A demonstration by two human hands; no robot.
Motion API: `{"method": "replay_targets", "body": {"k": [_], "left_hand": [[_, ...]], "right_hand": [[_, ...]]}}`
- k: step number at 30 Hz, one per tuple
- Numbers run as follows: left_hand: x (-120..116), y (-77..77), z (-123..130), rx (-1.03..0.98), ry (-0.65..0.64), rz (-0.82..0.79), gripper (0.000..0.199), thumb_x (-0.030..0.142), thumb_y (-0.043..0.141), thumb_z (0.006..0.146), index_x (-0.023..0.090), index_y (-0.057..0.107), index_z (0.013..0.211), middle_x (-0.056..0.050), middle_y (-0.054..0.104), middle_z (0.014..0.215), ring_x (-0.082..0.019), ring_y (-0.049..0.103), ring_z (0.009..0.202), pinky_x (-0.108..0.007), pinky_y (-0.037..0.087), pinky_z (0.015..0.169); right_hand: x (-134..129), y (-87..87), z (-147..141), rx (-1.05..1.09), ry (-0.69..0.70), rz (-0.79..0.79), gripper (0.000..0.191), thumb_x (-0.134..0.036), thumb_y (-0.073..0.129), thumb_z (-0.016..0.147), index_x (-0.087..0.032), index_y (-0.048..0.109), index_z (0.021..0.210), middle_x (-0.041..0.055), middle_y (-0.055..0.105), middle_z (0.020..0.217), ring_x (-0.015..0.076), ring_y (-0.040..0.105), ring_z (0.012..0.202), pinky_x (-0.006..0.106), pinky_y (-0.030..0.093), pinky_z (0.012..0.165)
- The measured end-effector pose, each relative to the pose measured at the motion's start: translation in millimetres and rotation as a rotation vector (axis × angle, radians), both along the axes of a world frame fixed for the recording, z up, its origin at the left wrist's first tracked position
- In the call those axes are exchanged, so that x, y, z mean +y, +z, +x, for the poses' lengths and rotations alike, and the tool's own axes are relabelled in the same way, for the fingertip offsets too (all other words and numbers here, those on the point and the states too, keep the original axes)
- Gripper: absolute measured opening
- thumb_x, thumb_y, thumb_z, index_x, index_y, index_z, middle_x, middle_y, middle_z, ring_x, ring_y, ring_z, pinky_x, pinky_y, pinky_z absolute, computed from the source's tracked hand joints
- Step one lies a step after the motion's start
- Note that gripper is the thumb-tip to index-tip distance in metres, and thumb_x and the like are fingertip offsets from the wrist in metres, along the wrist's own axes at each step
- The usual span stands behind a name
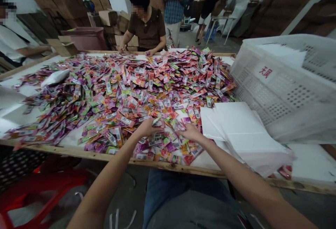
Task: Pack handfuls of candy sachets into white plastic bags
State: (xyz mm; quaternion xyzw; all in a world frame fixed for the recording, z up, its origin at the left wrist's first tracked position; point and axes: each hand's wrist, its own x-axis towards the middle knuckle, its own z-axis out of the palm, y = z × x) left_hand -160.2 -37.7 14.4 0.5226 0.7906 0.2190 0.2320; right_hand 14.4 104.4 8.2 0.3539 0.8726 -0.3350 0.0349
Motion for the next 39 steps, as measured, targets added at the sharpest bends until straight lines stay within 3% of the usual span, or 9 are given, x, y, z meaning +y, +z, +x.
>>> {"method": "replay_targets", "body": {"k": [4, 10, 15, 20, 24, 28, 32, 36, 39], "left_hand": [[5.0, 11.2, 2.6, -0.239, 0.107, 0.300, 0.034, 0.049, 0.052, 0.070, 0.016, 0.055, 0.078, 0.002, 0.054, 0.064, -0.011, 0.049, 0.057, -0.022, 0.041, 0.055], [-17.3, 41.2, 5.6, -0.289, 0.211, 0.449, 0.031, 0.047, 0.051, 0.073, 0.017, 0.049, 0.078, 0.003, 0.050, 0.060, -0.009, 0.046, 0.050, -0.021, 0.041, 0.049], [-56.4, 33.8, 0.3, -0.120, 0.104, 0.225, 0.029, 0.044, 0.064, 0.063, 0.017, 0.052, 0.067, 0.000, 0.059, 0.068, -0.013, 0.054, 0.062, -0.022, 0.042, 0.057], [-61.4, 1.7, 14.8, 0.097, 0.011, -0.170, 0.014, 0.028, 0.065, 0.062, 0.017, 0.058, 0.067, -0.001, 0.060, 0.063, -0.018, 0.057, 0.065, -0.024, 0.041, 0.062], [-64.4, -6.5, 8.7, -0.135, 0.010, 0.029, 0.018, 0.032, 0.051, 0.074, 0.017, 0.055, 0.065, 0.002, 0.058, 0.062, -0.013, 0.054, 0.062, -0.022, 0.042, 0.063], [-73.6, -2.0, 5.3, -0.202, 0.059, 0.185, 0.024, 0.035, 0.046, 0.076, 0.017, 0.051, 0.061, -0.001, 0.059, 0.069, -0.013, 0.053, 0.066, -0.023, 0.044, 0.065], [-80.1, 11.5, 22.6, -0.122, -0.009, 0.209, 0.011, 0.019, 0.045, 0.072, 0.017, 0.056, 0.074, -0.004, 0.063, 0.078, -0.016, 0.059, 0.075, -0.025, 0.046, 0.069], [-80.4, 25.4, 42.3, 0.011, -0.100, 0.222, 0.038, 0.016, 0.048, 0.070, 0.019, 0.051, 0.107, -0.006, 0.063, 0.102, -0.019, 0.059, 0.094, -0.027, 0.044, 0.079], [-72.8, 24.2, 52.4, 0.084, -0.224, 0.147, 0.036, 0.025, 0.057, 0.068, 0.023, 0.058, 0.104, -0.004, 0.067, 0.099, -0.019, 0.061, 0.090, -0.026, 0.044, 0.079]], "right_hand": [[16.1, 14.5, 16.2, 0.137, -0.086, -0.194, 0.022, -0.038, 0.058, 0.071, -0.015, 0.058, 0.072, 0.0023, 0.062, 0.066, 0.0169, 0.059, 0.063, 0.025, 0.044, 0.056], [18.1, 9.9, 48.7, 0.390, -0.129, -0.250, 0.033, -0.022, 0.059, 0.065, -0.015, 0.053, 0.097, 0.0031, 0.065, 0.081, 0.0180, 0.060, 0.073, 0.028, 0.047, 0.067], [4.3, 1.8, 65.9, 0.242, -0.326, -0.132, 0.027, -0.038, 0.060, 0.067, -0.015, 0.061, 0.082, 0.0056, 0.066, 0.075, 0.0220, 0.062, 0.073, 0.029, 0.047, 0.064], [-26.3, -9.3, 43.8, 0.020, -0.153, 0.146, 0.043, -0.046, 0.066, 0.063, -0.011, 0.062, 0.087, 0.0133, 0.066, 0.086, 0.0258, 0.062, 0.082, 0.030, 0.046, 0.069], [-26.0, -17.8, 34.5, -0.068, -0.142, 0.120, 0.038, -0.037, 0.069, 0.062, -0.009, 0.063, 0.088, 0.0155, 0.066, 0.091, 0.0265, 0.062, 0.085, 0.029, 0.046, 0.069], [-11.8, -14.8, 45.1, 0.098, -0.229, -0.187, 0.030, -0.030, 0.066, 0.064, -0.014, 0.063, 0.088, 0.0082, 0.068, 0.087, 0.0222, 0.063, 0.082, 0.028, 0.047, 0.071], [5.5, -0.7, 67.8, 0.376, -0.367, -0.416, 0.035, -0.035, 0.062, 0.066, -0.013, 0.058, 0.093, 0.0058, 0.068, 0.080, 0.0194, 0.063, 0.074, 0.028, 0.050, 0.062], [18.4, 10.9, 91.1, 0.450, -0.446, -0.282, 0.044, -0.043, 0.063, 0.063, -0.014, 0.055, 0.095, 0.0029, 0.065, 0.067, 0.0171, 0.060, 0.057, 0.025, 0.045, 0.045], [12.8, 7.2, 89.3, 0.324, -0.394, -0.129, 0.040, -0.046, 0.063, 0.065, -0.014, 0.059, 0.088, 0.0064, 0.066, 0.072, 0.0198, 0.062, 0.064, 0.026, 0.046, 0.051]]}}
